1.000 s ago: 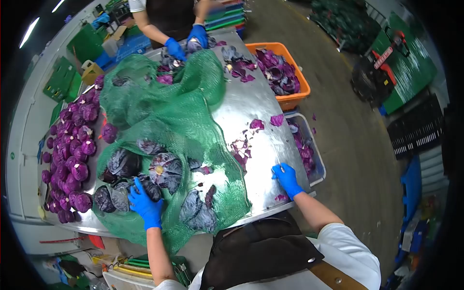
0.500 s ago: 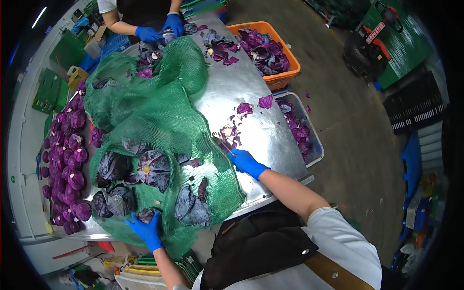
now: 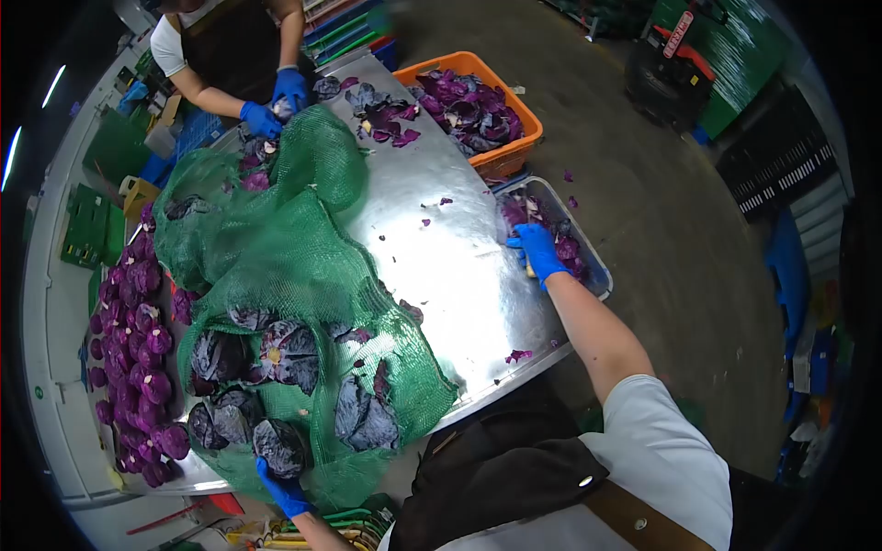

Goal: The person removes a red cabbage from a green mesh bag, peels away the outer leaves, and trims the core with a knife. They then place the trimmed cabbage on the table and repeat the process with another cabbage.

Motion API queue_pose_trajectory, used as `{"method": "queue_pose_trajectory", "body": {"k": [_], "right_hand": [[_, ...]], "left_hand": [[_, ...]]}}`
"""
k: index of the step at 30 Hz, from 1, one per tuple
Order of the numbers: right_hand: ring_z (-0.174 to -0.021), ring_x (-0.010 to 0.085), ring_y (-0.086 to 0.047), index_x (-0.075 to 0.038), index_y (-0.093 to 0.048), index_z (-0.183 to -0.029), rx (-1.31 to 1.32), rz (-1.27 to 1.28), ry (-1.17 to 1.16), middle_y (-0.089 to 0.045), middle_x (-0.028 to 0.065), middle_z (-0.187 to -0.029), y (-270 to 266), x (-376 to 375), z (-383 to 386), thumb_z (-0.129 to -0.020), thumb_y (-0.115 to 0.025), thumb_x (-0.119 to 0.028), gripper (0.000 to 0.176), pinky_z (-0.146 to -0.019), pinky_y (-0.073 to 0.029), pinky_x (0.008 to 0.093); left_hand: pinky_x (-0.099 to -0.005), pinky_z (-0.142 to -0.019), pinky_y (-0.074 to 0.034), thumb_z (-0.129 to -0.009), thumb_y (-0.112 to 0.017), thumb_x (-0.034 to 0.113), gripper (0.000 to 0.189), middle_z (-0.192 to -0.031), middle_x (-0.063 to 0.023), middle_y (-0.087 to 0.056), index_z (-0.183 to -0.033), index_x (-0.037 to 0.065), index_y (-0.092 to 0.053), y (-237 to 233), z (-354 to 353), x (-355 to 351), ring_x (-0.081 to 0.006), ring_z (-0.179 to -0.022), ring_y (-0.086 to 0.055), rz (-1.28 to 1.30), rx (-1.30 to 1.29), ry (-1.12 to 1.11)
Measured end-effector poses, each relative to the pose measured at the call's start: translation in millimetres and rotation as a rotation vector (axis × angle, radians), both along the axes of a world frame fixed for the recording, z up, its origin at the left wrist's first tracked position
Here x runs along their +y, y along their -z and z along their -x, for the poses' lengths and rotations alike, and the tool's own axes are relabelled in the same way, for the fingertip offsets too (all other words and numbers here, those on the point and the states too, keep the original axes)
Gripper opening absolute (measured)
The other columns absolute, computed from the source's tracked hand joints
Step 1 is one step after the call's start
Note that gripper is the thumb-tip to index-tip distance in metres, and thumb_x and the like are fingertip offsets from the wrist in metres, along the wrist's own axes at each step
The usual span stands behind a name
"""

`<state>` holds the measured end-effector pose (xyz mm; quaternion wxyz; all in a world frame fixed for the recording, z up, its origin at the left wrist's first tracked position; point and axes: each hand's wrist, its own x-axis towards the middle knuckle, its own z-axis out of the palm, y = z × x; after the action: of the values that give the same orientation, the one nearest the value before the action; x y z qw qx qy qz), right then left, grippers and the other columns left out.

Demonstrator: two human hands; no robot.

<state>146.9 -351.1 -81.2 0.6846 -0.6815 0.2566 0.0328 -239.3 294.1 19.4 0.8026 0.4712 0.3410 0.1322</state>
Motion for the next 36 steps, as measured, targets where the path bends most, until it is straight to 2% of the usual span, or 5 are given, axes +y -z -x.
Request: {"method": "queue_pose_trajectory", "body": {"k": [5, 10, 16, 20, 36], "right_hand": [[-0.070, 0.0129, -0.064, -0.003, -0.064, -0.110, 0.042, 0.269, -0.124, -0.069, 0.0061, -0.086, -55.6, 1.6, 56.7, -0.086, -0.069, -0.014, 0.027, -0.062, -0.050, 0.0271], [-0.065, 0.0080, -0.058, -0.008, -0.062, -0.114, -0.141, 0.052, -0.368, -0.066, 0.0026, -0.081, -102.7, 47.1, 110.4, -0.094, -0.056, -0.009, 0.020, -0.053, -0.045, 0.0237], [-0.065, 0.0089, -0.059, -0.011, -0.059, -0.124, -0.101, 0.208, -0.500, -0.061, 0.0021, -0.074, -141.3, 16.8, 137.7, -0.098, -0.057, -0.018, 0.027, -0.062, -0.049, 0.0275], [-0.070, 0.0344, -0.066, -0.008, -0.057, -0.117, -0.254, 0.323, -0.497, -0.066, 0.0177, -0.078, -94.3, -4.8, 158.7, -0.097, -0.058, -0.024, 0.025, -0.063, -0.050, 0.0418], [-0.075, 0.0441, -0.065, -0.001, -0.053, -0.098, 0.047, 0.567, -0.902, -0.064, 0.0265, -0.080, -127.4, -11.8, 142.5, -0.095, -0.052, -0.023, 0.022, -0.066, -0.050, 0.0527]], "left_hand": [[-0.0499, -0.113, -0.036, -0.085, -0.061, 0.035, 0.070, -0.147, -0.0161, -0.048, -0.144, 0.000, -0.043, -43.3, -61.8, -84.0, -0.0332, -0.133, -0.047, 0.104, -0.235, 0.085], [-0.0450, -0.113, -0.039, -0.066, -0.078, 0.040, 0.101, -0.147, -0.0159, -0.044, -0.149, 0.002, -0.036, -143.2, -188.0, -272.7, -0.0296, -0.133, -0.048, -0.093, -0.328, 0.461], [-0.0389, -0.110, -0.042, -0.058, -0.092, 0.015, 0.107, -0.142, -0.0133, -0.048, -0.148, 0.002, -0.035, -87.8, -239.1, -381.1, -0.0249, -0.128, -0.052, -0.228, -0.327, 0.626], [-0.0378, -0.110, -0.041, -0.056, -0.096, 0.017, 0.113, -0.139, -0.0140, -0.047, -0.148, 0.002, -0.033, -30.8, -246.8, -416.5, -0.0254, -0.128, -0.050, -0.439, -0.197, 0.782], [-0.0407, -0.118, -0.031, -0.046, -0.098, 0.026, 0.125, -0.146, -0.0170, -0.035, -0.150, 0.005, -0.031, -23.7, -259.7, -414.7, -0.0325, -0.138, -0.036, -0.738, -0.194, 1.052]]}}
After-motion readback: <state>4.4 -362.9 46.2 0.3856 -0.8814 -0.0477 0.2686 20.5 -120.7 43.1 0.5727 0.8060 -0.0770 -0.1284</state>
